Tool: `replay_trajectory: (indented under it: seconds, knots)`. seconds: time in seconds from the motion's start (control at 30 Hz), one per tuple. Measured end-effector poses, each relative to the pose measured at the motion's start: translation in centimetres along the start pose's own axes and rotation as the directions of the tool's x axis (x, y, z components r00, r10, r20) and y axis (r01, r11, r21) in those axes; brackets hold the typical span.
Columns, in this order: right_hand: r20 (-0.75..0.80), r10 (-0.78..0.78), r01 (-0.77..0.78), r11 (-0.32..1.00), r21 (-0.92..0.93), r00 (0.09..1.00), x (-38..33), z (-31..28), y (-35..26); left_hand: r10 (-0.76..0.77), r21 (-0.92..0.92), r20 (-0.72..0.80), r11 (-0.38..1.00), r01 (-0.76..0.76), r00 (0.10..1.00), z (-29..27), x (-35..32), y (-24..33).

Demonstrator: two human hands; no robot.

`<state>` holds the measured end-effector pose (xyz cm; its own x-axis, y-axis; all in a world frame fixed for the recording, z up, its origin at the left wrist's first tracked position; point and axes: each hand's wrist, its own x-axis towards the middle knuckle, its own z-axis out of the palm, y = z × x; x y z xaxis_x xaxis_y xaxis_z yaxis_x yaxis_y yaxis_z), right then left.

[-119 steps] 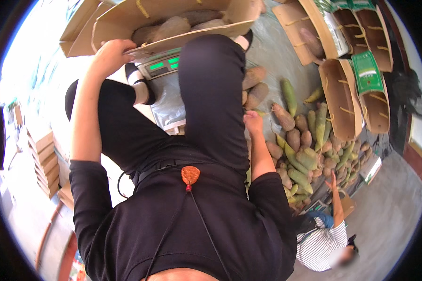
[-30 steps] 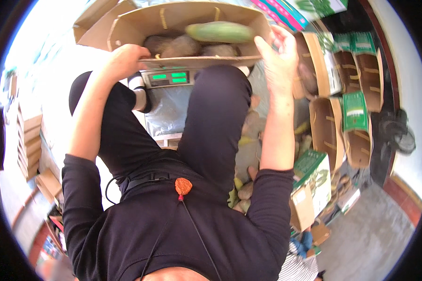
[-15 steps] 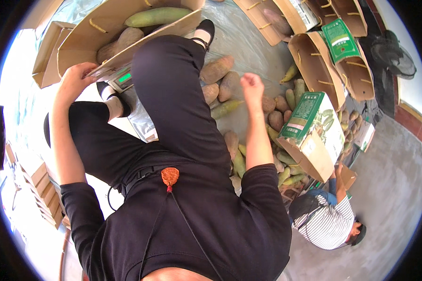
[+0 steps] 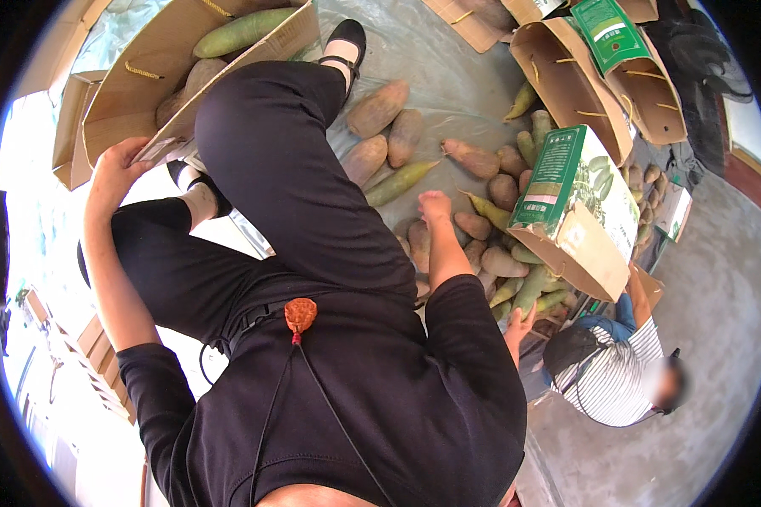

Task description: Picking up large squash from a pile on the floor, weighing them on a digital scale, and placing them into cardboard boxes.

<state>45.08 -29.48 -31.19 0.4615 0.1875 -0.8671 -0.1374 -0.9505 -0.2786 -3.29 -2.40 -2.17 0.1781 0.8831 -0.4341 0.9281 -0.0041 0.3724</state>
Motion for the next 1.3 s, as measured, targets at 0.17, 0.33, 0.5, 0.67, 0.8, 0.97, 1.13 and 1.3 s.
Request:
replay_trajectory:
  seconds: [0.17,0.33,0.5,0.67,0.8,0.97,1.13,1.3]
  knots:
    - [-0.003,0.022,-0.022,0.998,0.054,1.000,0.5,3.5,-2.1,-0.045,-0.001,0.023,0.999,0.045,0.999,-0.4,-0.4,0.1]
    - [0.013,0.119,-0.120,0.972,0.203,0.993,5.8,4.4,0.4,0.029,0.050,0.057,0.998,-0.031,0.998,0.5,1.2,0.4]
    - [0.097,0.177,-0.192,0.964,0.184,0.980,1.5,6.8,-4.0,-0.044,0.060,-0.011,0.997,0.044,0.999,0.7,0.2,-0.8]
    - [-0.035,0.014,-0.007,0.980,0.197,0.999,-4.9,5.8,-7.1,-0.034,0.081,-0.022,0.996,0.036,0.999,0.7,0.2,-1.2]
    - [-0.124,-0.404,0.413,0.909,0.053,0.906,-4.5,4.1,-7.0,-0.014,0.089,-0.032,0.996,0.017,0.999,0.6,0.6,-0.6]
    - [0.023,-0.782,0.782,0.621,-0.053,0.622,-5.7,0.5,-13.0,0.003,0.114,-0.028,0.993,0.000,1.000,0.1,0.2,-0.5]
    - [0.018,-0.946,0.946,0.323,-0.002,0.323,-16.7,-0.4,-24.7,-0.016,0.113,-0.041,0.993,0.021,0.999,0.0,-0.3,-0.3]
    - [0.049,-0.996,0.990,-0.079,-0.114,-0.074,-27.1,1.9,-32.4,-0.009,0.098,-0.066,0.995,0.015,0.998,-0.1,-0.6,-0.5]
